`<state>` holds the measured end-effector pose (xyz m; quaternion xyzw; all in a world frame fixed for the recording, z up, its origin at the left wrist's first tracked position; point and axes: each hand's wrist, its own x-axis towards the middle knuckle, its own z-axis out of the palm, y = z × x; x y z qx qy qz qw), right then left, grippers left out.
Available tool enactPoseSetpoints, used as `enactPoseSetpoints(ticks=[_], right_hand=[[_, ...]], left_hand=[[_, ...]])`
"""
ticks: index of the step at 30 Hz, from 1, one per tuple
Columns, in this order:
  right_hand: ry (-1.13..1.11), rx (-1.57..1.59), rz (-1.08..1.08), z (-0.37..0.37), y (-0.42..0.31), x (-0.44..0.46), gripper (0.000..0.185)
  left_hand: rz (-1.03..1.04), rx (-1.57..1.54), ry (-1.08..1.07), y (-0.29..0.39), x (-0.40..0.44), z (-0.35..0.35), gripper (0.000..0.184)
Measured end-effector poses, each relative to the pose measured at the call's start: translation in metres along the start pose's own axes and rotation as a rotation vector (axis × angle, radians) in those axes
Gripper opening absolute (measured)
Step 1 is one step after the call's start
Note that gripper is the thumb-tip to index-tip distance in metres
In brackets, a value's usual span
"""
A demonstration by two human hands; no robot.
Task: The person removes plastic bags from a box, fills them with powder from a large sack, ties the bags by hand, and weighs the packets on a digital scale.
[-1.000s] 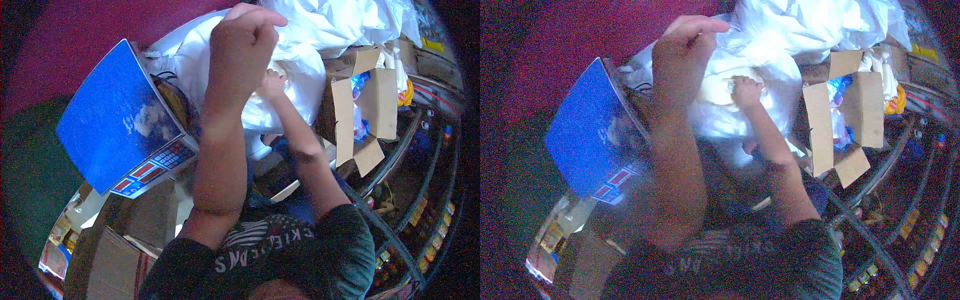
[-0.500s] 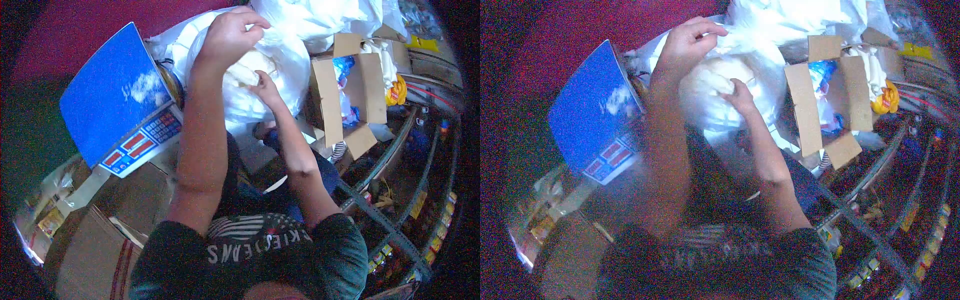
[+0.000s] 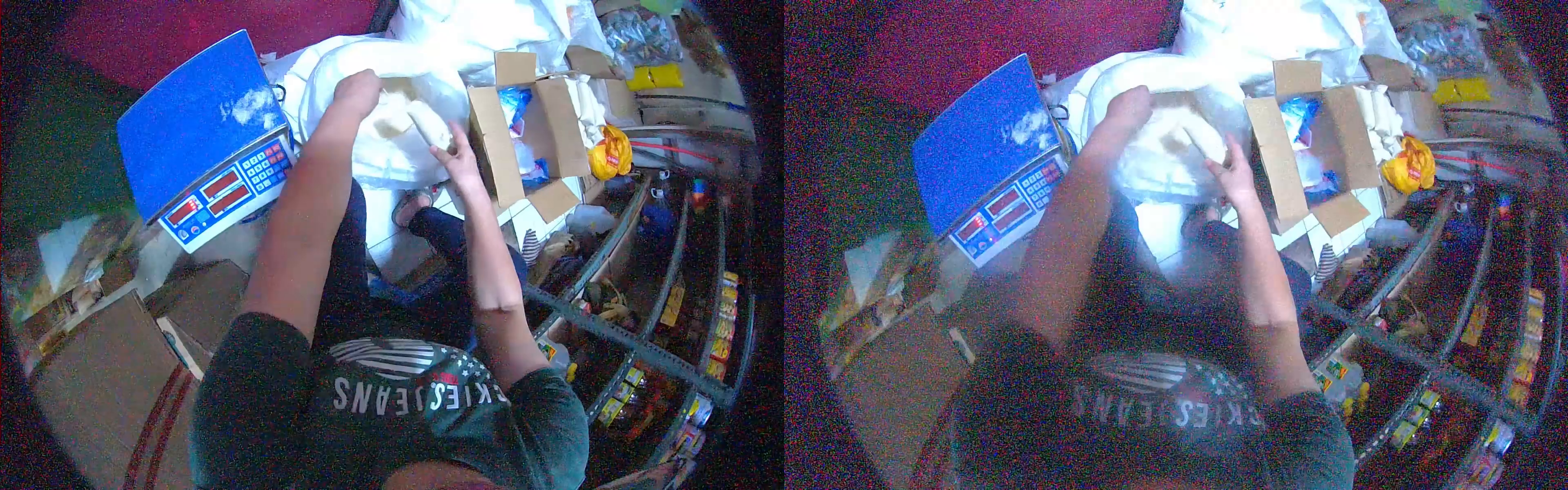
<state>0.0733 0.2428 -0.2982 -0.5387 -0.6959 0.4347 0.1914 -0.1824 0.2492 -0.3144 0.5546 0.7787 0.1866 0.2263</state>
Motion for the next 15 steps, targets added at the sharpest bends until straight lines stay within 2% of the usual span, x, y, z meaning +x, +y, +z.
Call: enactPoseSetpoints(ticks=[3, 5, 9, 11, 12, 15], right_hand=[[0.0, 0.076, -0.104, -0.008, -0.008, 0.002, 0.061], [0.023, 0.031, -0.211, -0.011, -0.016, 0.007, 0.06], [0.03, -0.152, -0.145, -0.018, -0.038, 0.005, 0.056], [-0.016, -0.07, -0.078, -0.021, -0.051, 0.003, 0.056], [-0.042, -0.028, -0.044, -0.02, -0.055, 0.004, 0.055], [-0.039, -0.057, -0.21, -0.02, -0.039, 0.016, 0.053]], left_hand=[[0.042, -0.08, 0.057, 0.023, -0.009, -0.002, 0.022], [0.166, -0.012, 0.021, 0.028, -0.007, -0.001, 0.023], [0.359, -0.031, 0.063, 0.04, -0.011, -0.006, 0.027], [0.41, -0.044, 0.08, 0.035, -0.003, 0.008, 0.03], [0.431, -0.048, 0.089, 0.03, 0.001, 0.016, 0.031], [0.347, -0.19, 0.072, 0.034, -0.01, 0.006, 0.035]])
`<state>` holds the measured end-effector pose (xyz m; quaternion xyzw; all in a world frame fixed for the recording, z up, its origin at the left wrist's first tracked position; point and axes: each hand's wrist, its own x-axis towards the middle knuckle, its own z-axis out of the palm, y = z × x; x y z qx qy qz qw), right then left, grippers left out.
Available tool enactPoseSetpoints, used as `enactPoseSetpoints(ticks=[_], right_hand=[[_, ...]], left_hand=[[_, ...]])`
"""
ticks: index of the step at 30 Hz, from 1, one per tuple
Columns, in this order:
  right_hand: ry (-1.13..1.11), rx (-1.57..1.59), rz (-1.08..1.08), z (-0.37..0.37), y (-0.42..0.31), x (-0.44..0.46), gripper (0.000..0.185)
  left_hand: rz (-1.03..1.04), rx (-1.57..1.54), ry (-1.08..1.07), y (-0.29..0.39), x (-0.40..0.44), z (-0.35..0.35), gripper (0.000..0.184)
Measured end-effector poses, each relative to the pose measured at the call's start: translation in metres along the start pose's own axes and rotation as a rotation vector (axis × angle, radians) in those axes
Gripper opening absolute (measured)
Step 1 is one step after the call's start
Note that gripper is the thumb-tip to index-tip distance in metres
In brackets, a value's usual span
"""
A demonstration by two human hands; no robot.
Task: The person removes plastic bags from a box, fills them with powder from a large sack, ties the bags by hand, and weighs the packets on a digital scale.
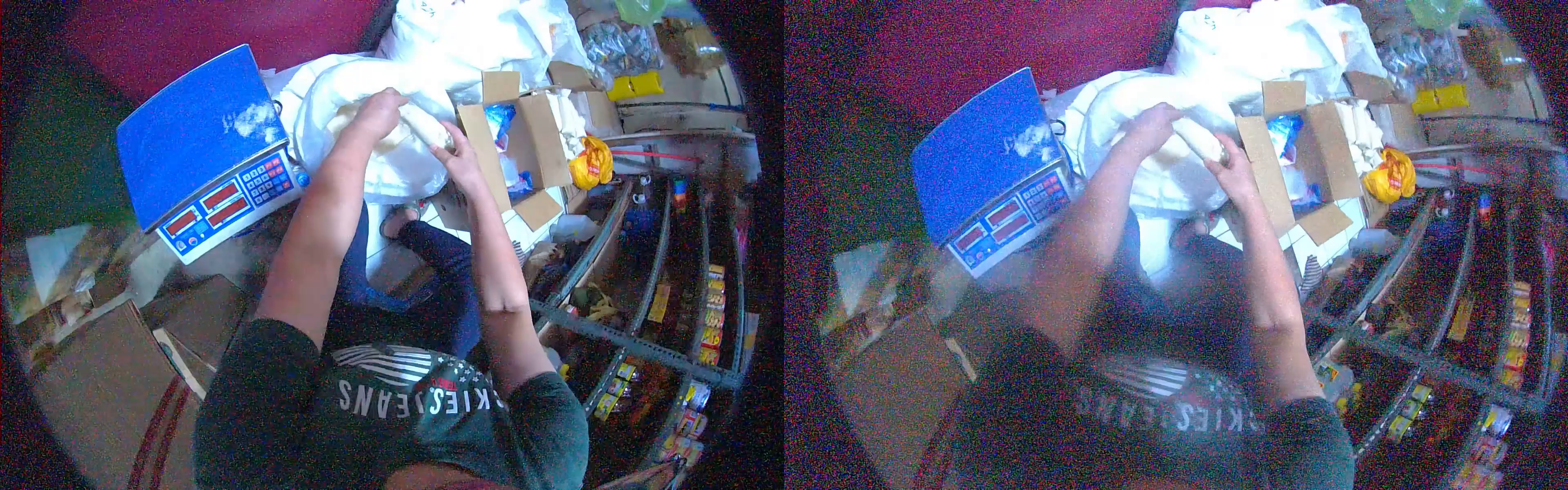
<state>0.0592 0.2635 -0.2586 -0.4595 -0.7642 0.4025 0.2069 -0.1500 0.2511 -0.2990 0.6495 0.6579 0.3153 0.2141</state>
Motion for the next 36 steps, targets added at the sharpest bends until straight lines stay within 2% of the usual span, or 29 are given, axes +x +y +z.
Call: enactPoseSetpoints(ticks=[3, 6, 15, 18, 19, 22, 27, 30, 36], right_hand=[[-0.036, -0.109, 0.016, -0.001, -0.016, 0.001, 0.053], [-0.064, -0.193, 0.122, 0.003, 0.002, 0.013, 0.054], [-0.197, -0.448, 0.036, -0.002, -0.024, 0.041, 0.057], [-0.3, -0.778, 0.111, -0.005, -0.073, 0.043, 0.058], [-0.323, -1.001, 0.07, -0.006, -0.08, 0.045, 0.058], [-0.32, -1.135, 0.038, -0.004, -0.093, 0.05, 0.056], [-0.339, -1.286, 0.15, 0.0, -0.117, 0.056, 0.051], [-0.348, -1.372, 0.147, 0.004, -0.121, 0.062, 0.05], [-0.379, -1.472, 0.093, 0.005, -0.127, 0.076, 0.051]], left_hand=[[0.06, -0.078, 0.084, -0.014, 0.005, 0.014, 0.036], [0.024, -0.069, 0.048, -0.01, 0.0, 0.004, 0.036], [-0.011, -0.118, 0.073, -0.004, -0.009, -0.007, 0.032], [-0.035, -0.02, 0.04, -0.002, -0.001, 0.002, 0.027], [-0.064, -0.008, 0.037, 0.005, -0.003, 0.0, 0.026], [-0.13, -0.017, 0.058, 0.014, -0.004, -0.002, 0.023], [-0.149, -0.032, 0.089, -0.006, 0.008, 0.026, 0.021], [-0.339, -0.202, 0.101, 0.01, 0.007, 0.015, 0.021], [-0.119, -0.048, 0.176, -0.01, 0.015, 0.032, 0.019]])
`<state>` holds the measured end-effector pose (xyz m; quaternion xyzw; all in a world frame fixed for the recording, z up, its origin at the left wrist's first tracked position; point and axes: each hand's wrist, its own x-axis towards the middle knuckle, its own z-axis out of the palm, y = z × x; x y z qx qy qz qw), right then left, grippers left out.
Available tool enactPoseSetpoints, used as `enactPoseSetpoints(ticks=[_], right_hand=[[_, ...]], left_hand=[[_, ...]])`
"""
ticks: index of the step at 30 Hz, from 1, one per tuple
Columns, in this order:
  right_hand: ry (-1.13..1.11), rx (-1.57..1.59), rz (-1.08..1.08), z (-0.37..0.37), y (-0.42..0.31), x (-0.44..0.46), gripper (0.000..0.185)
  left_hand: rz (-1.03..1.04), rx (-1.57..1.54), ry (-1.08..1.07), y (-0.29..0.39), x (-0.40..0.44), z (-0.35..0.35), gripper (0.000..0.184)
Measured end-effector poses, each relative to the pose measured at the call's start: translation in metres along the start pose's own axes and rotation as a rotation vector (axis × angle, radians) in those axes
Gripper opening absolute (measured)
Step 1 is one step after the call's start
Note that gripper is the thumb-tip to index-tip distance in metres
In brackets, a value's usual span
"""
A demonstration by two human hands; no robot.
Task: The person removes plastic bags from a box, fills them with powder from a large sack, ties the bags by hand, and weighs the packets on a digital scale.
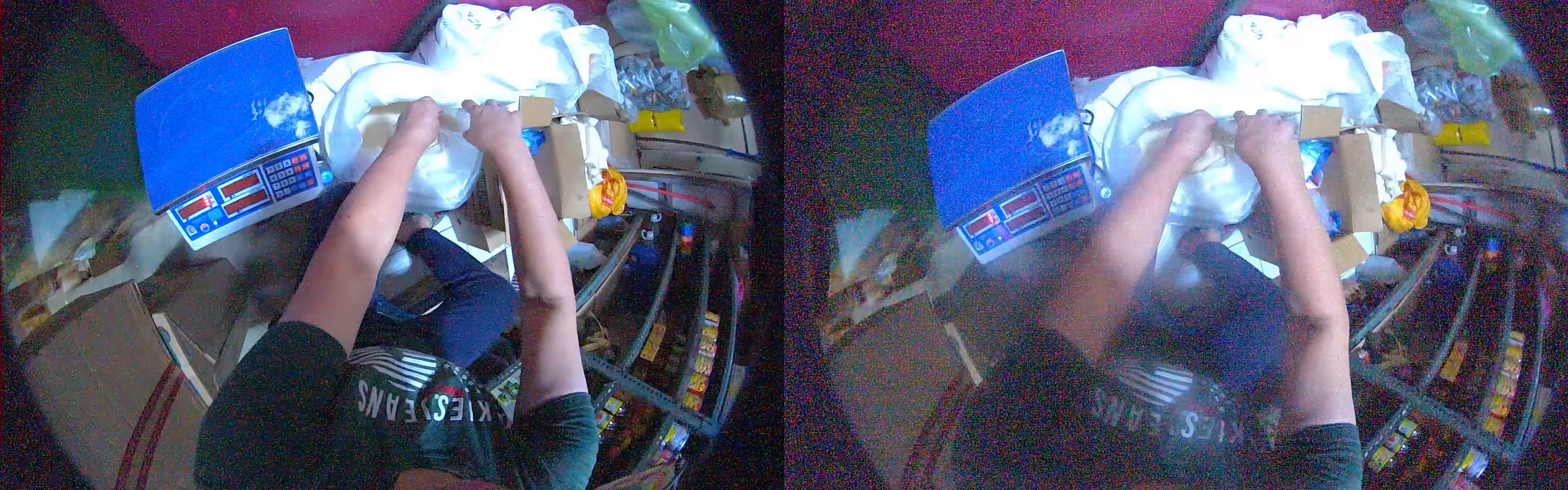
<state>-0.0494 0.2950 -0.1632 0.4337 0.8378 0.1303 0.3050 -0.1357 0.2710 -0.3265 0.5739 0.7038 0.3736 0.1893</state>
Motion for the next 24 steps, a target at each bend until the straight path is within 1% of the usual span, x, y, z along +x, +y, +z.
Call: enactPoseSetpoints(ticks=[3, 5, 6, 8, 9, 11, 12, 13, 14, 15, 16, 18, 20, 22, 24], right_hand=[[0.033, -0.026, -0.008, -0.006, -0.001, -0.001, 0.052], [0.065, -0.005, -0.028, -0.008, 0.003, -0.007, 0.052], [0.029, 0.056, -0.019, -0.015, 0.007, -0.012, 0.052], [-0.051, 0.176, 0.0, -0.029, 0.016, -0.027, 0.053], [0.009, 0.258, 0.006, -0.023, 0.019, -0.033, 0.054], [0.128, 0.423, 0.02, -0.009, 0.029, -0.045, 0.057], [0.108, 0.625, 0.039, 0.001, 0.031, -0.047, 0.057], [0.085, 0.829, 0.062, 0.018, 0.032, -0.046, 0.058], [0.061, 1.033, 0.088, 0.041, 0.033, -0.04, 0.059], [0.217, 1.071, -0.027, 0.113, 0.042, -0.013, 0.061], [0.127, 0.943, 0.001, 0.117, 0.033, -0.005, 0.061], [-0.055, 0.687, 0.057, 0.12, -0.005, 0.004, 0.06], [-0.286, 0.39, 0.025, 0.123, -0.036, 0.035, 0.058], [-0.057, 0.125, -0.065, 0.161, -0.057, 0.068, 0.052], [-0.053, -0.031, -0.09, 0.173, -0.058, 0.099, 0.041]], left_hand=[[-0.183, -0.09, -0.008, 0.01, 0.001, -0.008, 0.019], [-0.071, -0.06, 0.025, 0.002, 0.01, -0.001, 0.017], [-0.015, -0.045, 0.042, -0.004, 0.013, 0.002, 0.017], [-0.089, -0.142, 0.023, 0.008, 0.009, -0.02, 0.017], [-0.126, -0.193, 0.015, 0.015, 0.011, -0.034, 0.017], [-0.16, -0.203, -0.03, 0.018, 0.016, -0.051, 0.018], [-0.177, -0.205, -0.053, 0.015, 0.018, -0.054, 0.019], [-0.147, -0.144, -0.032, 0.006, 0.023, -0.048, 0.021], [-0.122, -0.136, -0.032, 0.002, 0.026, -0.046, 0.021], [-0.097, -0.13, -0.034, 0.0, 0.03, -0.046, 0.021], [-0.069, -0.122, -0.035, -0.001, 0.036, -0.047, 0.022], [-0.096, -0.126, -0.03, 0.012, 0.043, -0.056, 0.022], [-0.089, -0.141, -0.034, 0.019, 0.047, -0.06, 0.023], [-0.05, -0.162, -0.03, 0.021, 0.052, -0.061, 0.023], [-0.039, -0.218, -0.005, 0.03, 0.052, -0.072, 0.022]])
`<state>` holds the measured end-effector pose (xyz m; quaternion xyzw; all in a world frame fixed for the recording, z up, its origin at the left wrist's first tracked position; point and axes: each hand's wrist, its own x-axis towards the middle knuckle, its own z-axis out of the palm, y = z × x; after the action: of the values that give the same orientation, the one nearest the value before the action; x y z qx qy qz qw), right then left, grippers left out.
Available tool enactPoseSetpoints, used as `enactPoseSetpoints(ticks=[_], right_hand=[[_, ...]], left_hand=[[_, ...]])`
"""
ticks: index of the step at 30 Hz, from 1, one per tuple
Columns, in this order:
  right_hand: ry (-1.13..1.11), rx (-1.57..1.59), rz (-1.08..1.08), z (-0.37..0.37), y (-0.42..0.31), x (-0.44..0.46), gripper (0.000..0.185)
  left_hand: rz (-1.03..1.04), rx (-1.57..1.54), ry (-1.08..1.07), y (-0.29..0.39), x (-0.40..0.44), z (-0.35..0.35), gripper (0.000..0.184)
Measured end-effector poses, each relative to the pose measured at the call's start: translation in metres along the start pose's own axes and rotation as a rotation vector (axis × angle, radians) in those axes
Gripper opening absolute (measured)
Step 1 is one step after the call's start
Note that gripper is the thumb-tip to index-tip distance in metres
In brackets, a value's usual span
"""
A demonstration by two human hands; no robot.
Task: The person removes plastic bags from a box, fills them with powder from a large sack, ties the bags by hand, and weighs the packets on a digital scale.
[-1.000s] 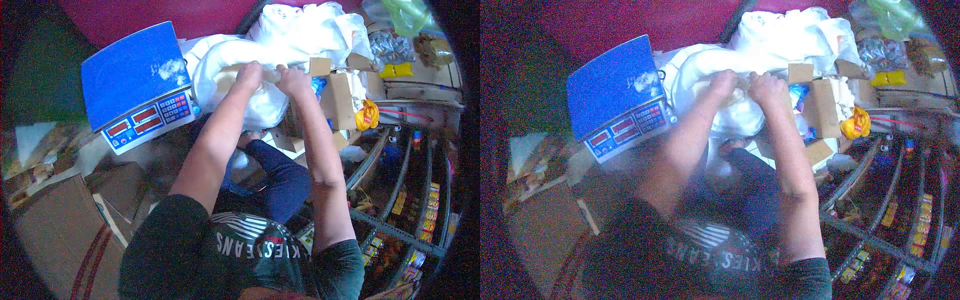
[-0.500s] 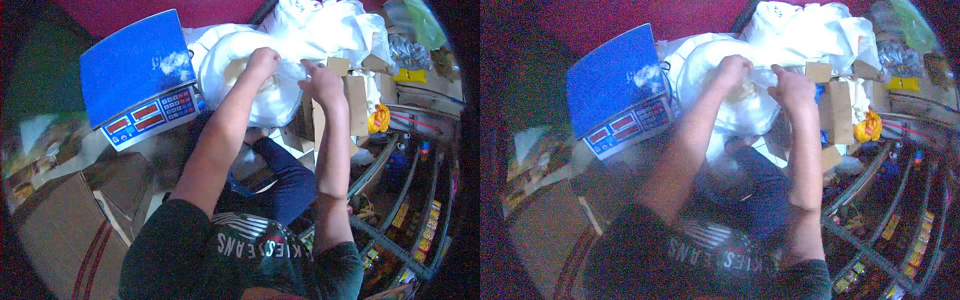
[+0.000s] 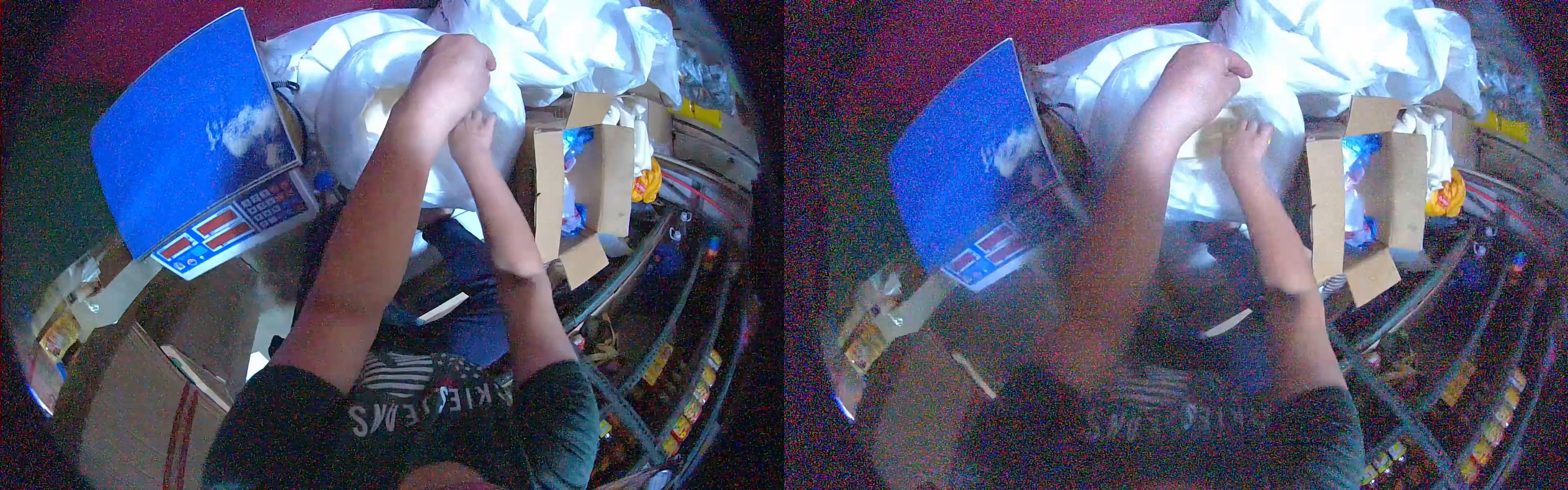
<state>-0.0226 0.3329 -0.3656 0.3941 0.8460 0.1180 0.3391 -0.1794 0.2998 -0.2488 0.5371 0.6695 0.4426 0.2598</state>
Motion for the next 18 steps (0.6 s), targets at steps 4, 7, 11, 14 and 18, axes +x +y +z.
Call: enactPoseSetpoints(ticks=[4, 7, 11, 14, 18], right_hand=[[0.17, 0.165, 0.032, 0.017, -0.008, 0.041, 0.038], [0.181, 0.287, -0.003, 0.022, -0.024, 0.046, 0.039], [0.105, 0.387, -0.06, 0.028, -0.033, 0.034, 0.041], [0.066, 0.456, -0.085, 0.025, -0.039, 0.021, 0.042], [0.021, 0.566, -0.091, 0.039, -0.068, 0.028, 0.044]], left_hand=[[0.01, -0.05, 0.005, 0.006, 0.001, -0.009, 0.022], [-0.005, -0.109, 0.002, 0.007, 0.004, -0.007, 0.022], [-0.034, -0.177, 0.005, 0.009, 0.006, -0.005, 0.022], [0.074, -0.103, 0.026, 0.007, 0.008, -0.001, 0.023], [0.047, -0.15, 0.011, 0.015, 0.003, -0.007, 0.024]])
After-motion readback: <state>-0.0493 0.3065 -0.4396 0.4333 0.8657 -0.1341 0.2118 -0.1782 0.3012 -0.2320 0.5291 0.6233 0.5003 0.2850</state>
